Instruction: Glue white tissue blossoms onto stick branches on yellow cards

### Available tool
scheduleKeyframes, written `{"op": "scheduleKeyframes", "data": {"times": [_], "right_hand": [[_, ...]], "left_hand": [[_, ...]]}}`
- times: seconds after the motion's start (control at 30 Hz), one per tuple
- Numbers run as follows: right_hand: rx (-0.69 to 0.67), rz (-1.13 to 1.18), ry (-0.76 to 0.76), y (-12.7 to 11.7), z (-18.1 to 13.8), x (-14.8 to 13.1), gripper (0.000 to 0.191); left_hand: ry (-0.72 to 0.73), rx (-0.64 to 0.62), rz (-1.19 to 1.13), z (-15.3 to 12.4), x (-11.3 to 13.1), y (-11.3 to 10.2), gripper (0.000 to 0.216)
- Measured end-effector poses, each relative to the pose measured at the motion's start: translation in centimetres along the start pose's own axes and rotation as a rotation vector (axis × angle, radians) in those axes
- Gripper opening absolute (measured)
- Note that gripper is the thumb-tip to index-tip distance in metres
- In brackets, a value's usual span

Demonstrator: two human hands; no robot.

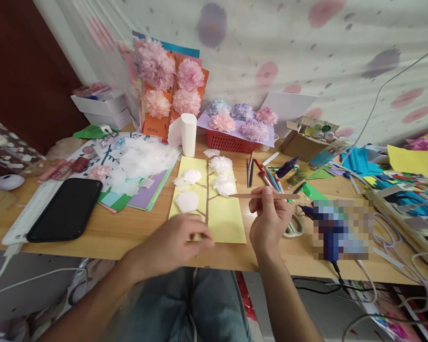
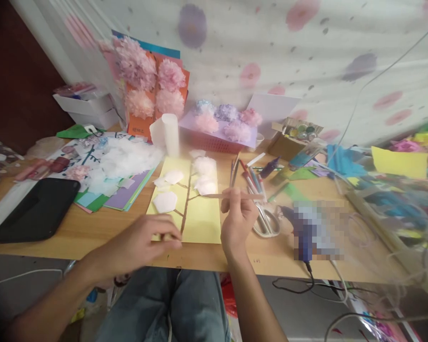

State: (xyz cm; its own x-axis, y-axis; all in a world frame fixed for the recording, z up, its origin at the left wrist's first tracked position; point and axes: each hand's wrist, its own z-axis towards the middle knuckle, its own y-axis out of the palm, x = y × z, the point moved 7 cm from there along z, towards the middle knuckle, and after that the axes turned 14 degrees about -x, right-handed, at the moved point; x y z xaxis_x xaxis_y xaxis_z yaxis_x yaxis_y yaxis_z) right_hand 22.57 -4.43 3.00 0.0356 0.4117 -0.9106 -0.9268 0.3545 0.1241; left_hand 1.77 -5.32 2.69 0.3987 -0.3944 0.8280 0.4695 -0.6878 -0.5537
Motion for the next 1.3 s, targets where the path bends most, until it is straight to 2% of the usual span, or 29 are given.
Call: {"op": "scheduleKeyframes", "data": {"times": [0.07,0.13,0.2,0.27,0.37,0.53,0.63,0.73,0.9,1.1,1.2,1.3], "right_hand": [[-0.073,-0.037,0.055,0.3,0.3,0.9,0.037],[-0.132,-0.077,0.101,0.7,0.4,1.7,0.039],[-0.189,-0.12,0.125,1.1,0.3,2.2,0.041],[-0.237,-0.149,0.119,1.6,0.2,2.2,0.043],[-0.266,-0.151,0.084,2.1,0.0,1.9,0.042],[-0.271,-0.166,0.07,2.1,-0.2,2.0,0.041],[-0.274,-0.166,0.069,1.9,-0.3,2.1,0.039],[-0.27,-0.164,0.069,1.8,-0.3,2.0,0.04],[-0.267,-0.148,0.078,1.7,-0.3,2.0,0.041],[-0.267,-0.154,0.092,1.6,-0.3,2.1,0.041],[-0.274,-0.148,0.092,1.6,-0.3,2.1,0.042],[-0.272,-0.147,0.094,1.6,-0.4,2.1,0.041]], "left_hand": [[-0.121,0.27,0.105,-1.5,-2.4,-4.4,0.034],[-0.237,0.431,0.325,-2.9,-4.6,-8.4,0.04],[-0.291,0.495,0.525,-3.7,-6.2,-11.2,0.044],[-0.392,0.478,0.625,-3.7,-7.8,-12.8,0.04],[-0.413,0.422,0.625,-2.0,-8.6,-13.1,0.037],[-0.278,0.272,0.566,3.0,-6.8,-11.8,0.033],[-0.357,0.261,0.584,4.3,-6.2,-12.2,0.032],[-0.486,0.247,0.577,4.7,-6.9,-12.6,0.033],[-0.492,0.223,0.409,5.1,-8.8,-12.3,0.017],[-0.418,0.327,0.441,4.2,-9.4,-13.6,0.023],[-0.454,0.368,0.557,3.0,-9.9,-15.0,0.026],[-0.429,0.489,0.651,1.5,-9.6,-16.6,0.034]]}}
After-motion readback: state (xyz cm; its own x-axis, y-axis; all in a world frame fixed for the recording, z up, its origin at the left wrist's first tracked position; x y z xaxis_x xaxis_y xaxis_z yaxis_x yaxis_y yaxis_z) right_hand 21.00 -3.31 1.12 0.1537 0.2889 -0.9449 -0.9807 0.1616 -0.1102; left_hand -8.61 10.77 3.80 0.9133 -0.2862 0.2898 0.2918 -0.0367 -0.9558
